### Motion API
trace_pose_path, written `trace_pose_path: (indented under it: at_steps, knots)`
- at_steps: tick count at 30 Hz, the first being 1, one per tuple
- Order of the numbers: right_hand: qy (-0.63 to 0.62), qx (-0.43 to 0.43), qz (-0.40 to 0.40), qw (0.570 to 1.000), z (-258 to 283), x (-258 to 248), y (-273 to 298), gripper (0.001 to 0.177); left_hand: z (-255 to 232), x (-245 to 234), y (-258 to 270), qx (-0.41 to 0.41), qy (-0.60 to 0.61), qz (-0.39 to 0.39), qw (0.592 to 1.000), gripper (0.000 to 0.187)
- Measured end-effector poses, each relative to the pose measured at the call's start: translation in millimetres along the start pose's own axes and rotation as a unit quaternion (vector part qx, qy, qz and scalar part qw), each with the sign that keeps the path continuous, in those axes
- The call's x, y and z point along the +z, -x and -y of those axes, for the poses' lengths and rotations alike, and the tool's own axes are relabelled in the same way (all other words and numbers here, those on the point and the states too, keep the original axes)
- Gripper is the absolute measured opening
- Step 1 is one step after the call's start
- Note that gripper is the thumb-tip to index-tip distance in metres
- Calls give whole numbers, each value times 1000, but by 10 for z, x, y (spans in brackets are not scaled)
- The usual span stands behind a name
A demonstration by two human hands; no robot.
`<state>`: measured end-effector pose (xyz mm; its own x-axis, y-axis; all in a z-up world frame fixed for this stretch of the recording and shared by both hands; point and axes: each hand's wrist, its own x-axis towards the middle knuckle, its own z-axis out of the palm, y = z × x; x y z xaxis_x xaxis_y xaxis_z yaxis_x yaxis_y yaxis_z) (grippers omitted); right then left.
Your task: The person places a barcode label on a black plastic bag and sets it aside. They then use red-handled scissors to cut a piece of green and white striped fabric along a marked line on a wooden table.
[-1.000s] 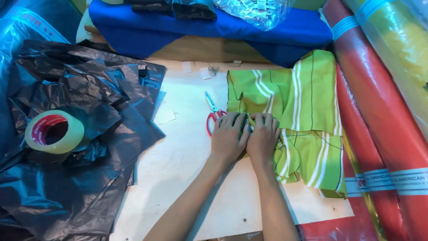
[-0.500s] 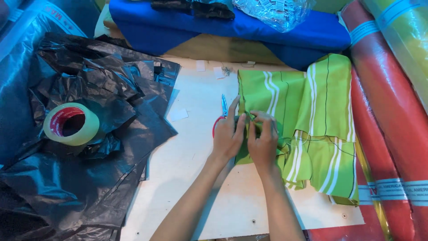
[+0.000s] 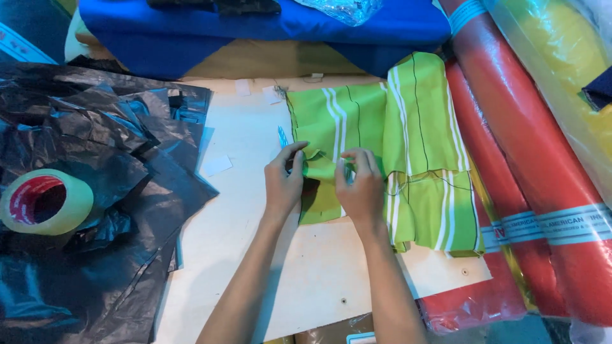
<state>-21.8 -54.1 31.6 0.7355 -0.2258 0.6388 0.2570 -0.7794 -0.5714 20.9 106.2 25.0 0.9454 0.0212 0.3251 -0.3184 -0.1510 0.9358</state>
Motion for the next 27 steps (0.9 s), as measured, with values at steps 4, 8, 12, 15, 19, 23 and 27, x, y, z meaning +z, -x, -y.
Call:
trace_pose_path:
  at_steps: [4, 8, 12, 15, 19, 23, 27]
  knots:
    - [0, -170, 2, 985, 211, 61, 90, 8, -227, -179, -56, -64, 11, 27, 997, 46]
    - [81, -179, 114, 974, 563, 313, 233, 32, -145, -404, -128, -46, 14, -140, 989, 43]
    - [204, -130, 155, 958, 669, 453, 263, 67, 44, -412, -171, -46, -30, -168, 984, 37]
    - [210, -171, 129, 954, 533, 484, 273, 50, 16, -370, -196, -28, 29, -192, 981, 40]
    - [198, -196, 19, 960, 561, 413, 218, 41, 16, -478, -230, -37, 176, -221, 959, 58]
    - [-95, 66, -79, 990, 606, 248, 111, 34, 26, -482, -233, -49, 229, -264, 936, 57]
    - [-274, 196, -184, 923, 410, 144, -10, 34, 34, -351, -209, -39, 109, -228, 967, 40]
